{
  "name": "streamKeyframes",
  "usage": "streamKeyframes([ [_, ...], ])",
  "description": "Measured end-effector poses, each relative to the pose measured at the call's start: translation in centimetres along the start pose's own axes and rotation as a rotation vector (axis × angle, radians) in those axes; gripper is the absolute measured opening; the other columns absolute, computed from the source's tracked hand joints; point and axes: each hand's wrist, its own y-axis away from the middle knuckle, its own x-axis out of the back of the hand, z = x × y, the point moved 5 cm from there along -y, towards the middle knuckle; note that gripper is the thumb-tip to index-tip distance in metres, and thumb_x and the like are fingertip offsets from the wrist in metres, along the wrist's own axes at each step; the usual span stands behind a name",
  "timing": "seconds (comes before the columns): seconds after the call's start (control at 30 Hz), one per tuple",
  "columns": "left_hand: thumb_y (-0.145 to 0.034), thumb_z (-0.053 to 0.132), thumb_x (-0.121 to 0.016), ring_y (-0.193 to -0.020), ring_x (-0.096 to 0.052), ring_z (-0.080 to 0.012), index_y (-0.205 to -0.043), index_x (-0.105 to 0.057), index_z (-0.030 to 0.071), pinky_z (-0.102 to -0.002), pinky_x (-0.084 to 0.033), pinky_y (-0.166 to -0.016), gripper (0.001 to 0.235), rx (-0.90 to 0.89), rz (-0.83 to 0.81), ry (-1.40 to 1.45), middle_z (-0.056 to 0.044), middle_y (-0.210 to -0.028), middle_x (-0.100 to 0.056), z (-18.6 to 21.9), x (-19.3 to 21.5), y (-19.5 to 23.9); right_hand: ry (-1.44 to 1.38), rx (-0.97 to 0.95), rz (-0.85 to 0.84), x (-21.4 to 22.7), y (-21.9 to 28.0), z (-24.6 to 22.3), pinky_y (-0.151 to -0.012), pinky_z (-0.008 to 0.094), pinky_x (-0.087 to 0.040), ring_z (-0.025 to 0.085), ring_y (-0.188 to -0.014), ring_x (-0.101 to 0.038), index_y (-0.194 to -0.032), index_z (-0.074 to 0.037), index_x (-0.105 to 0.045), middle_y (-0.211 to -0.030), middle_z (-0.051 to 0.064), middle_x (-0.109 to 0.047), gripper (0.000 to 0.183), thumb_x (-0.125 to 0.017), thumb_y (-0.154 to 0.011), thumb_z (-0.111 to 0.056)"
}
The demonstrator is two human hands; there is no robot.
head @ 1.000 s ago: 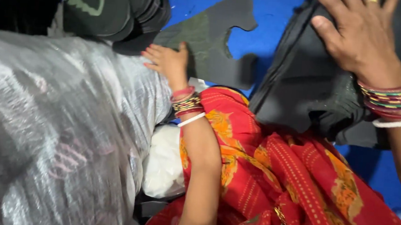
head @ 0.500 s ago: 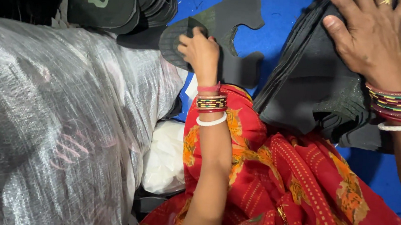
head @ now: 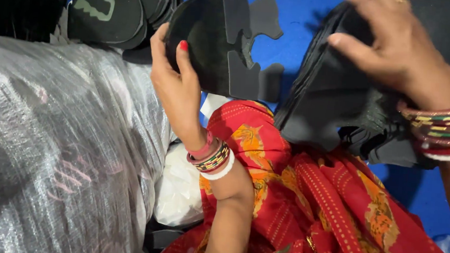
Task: The person sits on the workshop floor and matches black foam cut pieces to foam sandal soles, aligning each piece on the sole and pressing it down. Matched sets are gathered and stacked into piles beside them.
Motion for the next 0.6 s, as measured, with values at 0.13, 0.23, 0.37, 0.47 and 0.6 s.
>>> streamKeyframes([
  [0.13,-0.108,0.007,-0.059,-0.117,-0.067,-0.0183,-0.135,-0.057,-0.001,-0.033,-0.051,-0.100,0.028,-0.053,-0.084,-0.276,-0.020,-0.126,-0.070,1.1,-0.1,0.6,-0.110,0.109,-0.131,-1.5,-2.4,-5.3,-0.123,0.046,-0.038,0.039,-0.149,-0.046,-0.156,-0.006,-0.044,-0.158,0.022,-0.048,0.065,-0.072,-0.100,-0.022],
  [0.23,-0.107,0.009,-0.060,-0.104,-0.067,-0.0147,-0.130,-0.061,0.000,-0.030,-0.053,-0.093,0.025,-0.003,-0.274,-0.199,-0.015,-0.113,-0.073,3.6,-0.6,1.0,-0.125,0.218,-0.058,-2.4,-4.0,-7.8,-0.122,0.046,-0.035,0.042,-0.150,-0.040,-0.156,-0.004,-0.038,-0.160,0.024,-0.041,0.075,-0.073,-0.090,-0.015],
  [0.37,-0.104,0.008,-0.061,-0.089,-0.063,-0.0112,-0.126,-0.064,0.001,-0.028,-0.055,-0.083,0.023,0.116,-0.479,0.031,-0.005,-0.098,-0.072,4.4,-0.6,1.9,0.077,0.209,-0.097,-5.3,-5.6,-7.0,-0.108,0.056,-0.032,0.046,-0.143,-0.041,-0.146,-0.007,-0.055,-0.151,0.019,-0.054,0.073,-0.080,-0.078,-0.014],
  [0.47,-0.104,0.021,-0.066,-0.094,-0.059,-0.0119,-0.131,-0.064,0.000,-0.029,-0.050,-0.086,0.034,0.228,-0.614,0.138,-0.007,-0.105,-0.067,2.5,-0.5,2.4,-0.023,0.133,-0.144,-6.4,-6.1,-5.0,-0.114,0.058,-0.031,0.031,-0.125,-0.061,-0.118,-0.009,-0.064,-0.119,0.010,-0.067,0.039,-0.081,-0.083,-0.016],
  [0.6,-0.109,0.055,-0.053,-0.132,-0.053,-0.0154,-0.156,-0.042,0.003,-0.030,-0.037,-0.117,0.071,0.126,-0.791,0.448,-0.011,-0.141,-0.058,-3.0,-2.0,1.8,-0.155,0.209,-0.023,-5.0,-6.9,-6.2,-0.116,0.050,-0.042,0.029,-0.108,-0.065,-0.111,-0.007,-0.064,-0.106,0.007,-0.067,0.020,-0.075,-0.094,-0.009],
])
